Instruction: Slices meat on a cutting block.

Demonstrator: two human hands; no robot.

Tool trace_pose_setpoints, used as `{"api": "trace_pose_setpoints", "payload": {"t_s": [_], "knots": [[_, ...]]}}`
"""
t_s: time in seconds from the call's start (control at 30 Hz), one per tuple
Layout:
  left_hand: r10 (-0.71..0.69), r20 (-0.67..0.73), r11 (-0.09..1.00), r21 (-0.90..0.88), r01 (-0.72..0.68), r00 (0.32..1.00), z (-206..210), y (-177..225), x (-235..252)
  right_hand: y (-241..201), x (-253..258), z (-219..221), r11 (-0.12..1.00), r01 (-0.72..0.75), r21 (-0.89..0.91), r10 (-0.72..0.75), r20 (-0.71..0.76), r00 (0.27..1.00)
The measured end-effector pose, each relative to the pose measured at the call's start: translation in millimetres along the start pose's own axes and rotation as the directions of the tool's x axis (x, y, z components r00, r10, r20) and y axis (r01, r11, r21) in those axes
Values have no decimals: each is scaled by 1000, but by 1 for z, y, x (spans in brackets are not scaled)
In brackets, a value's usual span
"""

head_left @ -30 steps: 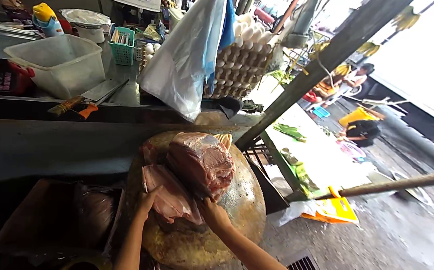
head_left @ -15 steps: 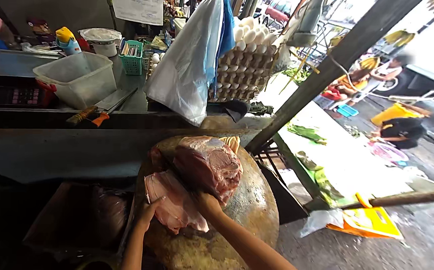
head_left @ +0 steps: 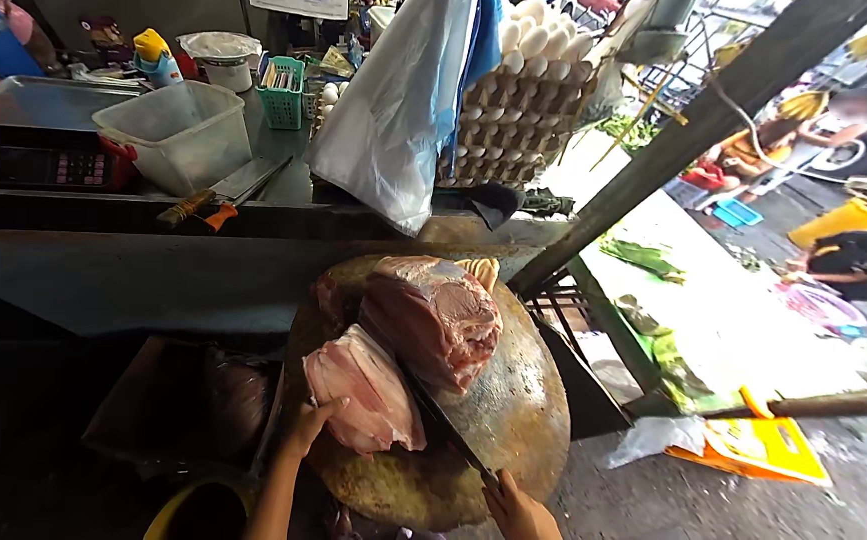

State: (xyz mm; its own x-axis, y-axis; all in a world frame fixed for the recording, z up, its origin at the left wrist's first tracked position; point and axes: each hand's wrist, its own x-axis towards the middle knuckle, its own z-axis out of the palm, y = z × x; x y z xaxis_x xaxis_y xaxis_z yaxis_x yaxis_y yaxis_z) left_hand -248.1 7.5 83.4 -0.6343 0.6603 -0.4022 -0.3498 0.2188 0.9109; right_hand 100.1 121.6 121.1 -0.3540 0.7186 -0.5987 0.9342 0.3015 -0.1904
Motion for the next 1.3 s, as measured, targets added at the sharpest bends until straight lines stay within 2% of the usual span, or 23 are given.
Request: {"api": "trace_pose_setpoints", "payload": {"t_s": [0.1,0.2,0.27,0.33,0.37,0.43,0.57,0.67,0.83,0.9,1.0,1.07,1.13,1.17,1.2,1.23,1.3], "knots": [[-132,54,985,121,125,990,15,12,14,1,3,5,999,25,21,-24,-51,998],[-209,29,968,148,203,978,28,19,31,5,11,5,997,27,71,-24,-51,998],[-162,-9,958,236,159,987,37,20,28,5,9,4,989,36,141,-29,-49,998],[-79,-105,916,384,114,991,40,17,14,2,-3,5,974,52,220,-38,-67,997],[-43,-140,919,383,94,989,39,15,4,-2,-12,7,959,72,273,-49,-89,995],[-15,-195,959,274,70,981,36,6,-16,-10,-32,11,904,155,398,-93,-170,981],[-106,-225,991,61,123,968,43,-6,-36,-43,-55,5,765,334,551,-224,-258,940],[-104,-239,984,117,135,965,49,-5,-38,-69,-50,-4,780,393,487,-306,-250,919],[-51,-189,995,71,66,981,39,-15,-57,-88,-44,10,886,296,358,-293,-64,954],[-23,-159,999,26,27,987,34,-18,-70,-88,-43,19,905,284,316,-287,-37,957],[-66,-154,997,-53,59,986,26,-26,-94,-84,-47,18,885,327,331,-320,-76,944],[-127,-146,990,-75,117,981,15,-29,-104,-85,-58,-3,828,410,384,-383,-148,912],[-155,-164,985,-102,139,974,5,-36,-106,-91,-88,-44,732,555,395,-464,-309,830],[-178,-185,980,-125,157,966,2,-38,-104,-96,-110,-71,649,673,355,-516,-445,732],[-201,-203,975,-139,175,958,-1,-40,-101,-102,-132,-97,533,801,274,-555,-601,575],[-217,-210,971,-147,189,953,-5,-41,-99,-109,-152,-125,404,900,166,-559,-734,386],[-240,-202,965,-155,212,949,-12,-41,-97,-126,-189,-183,184,982,-40,-469,-882,52]]}}
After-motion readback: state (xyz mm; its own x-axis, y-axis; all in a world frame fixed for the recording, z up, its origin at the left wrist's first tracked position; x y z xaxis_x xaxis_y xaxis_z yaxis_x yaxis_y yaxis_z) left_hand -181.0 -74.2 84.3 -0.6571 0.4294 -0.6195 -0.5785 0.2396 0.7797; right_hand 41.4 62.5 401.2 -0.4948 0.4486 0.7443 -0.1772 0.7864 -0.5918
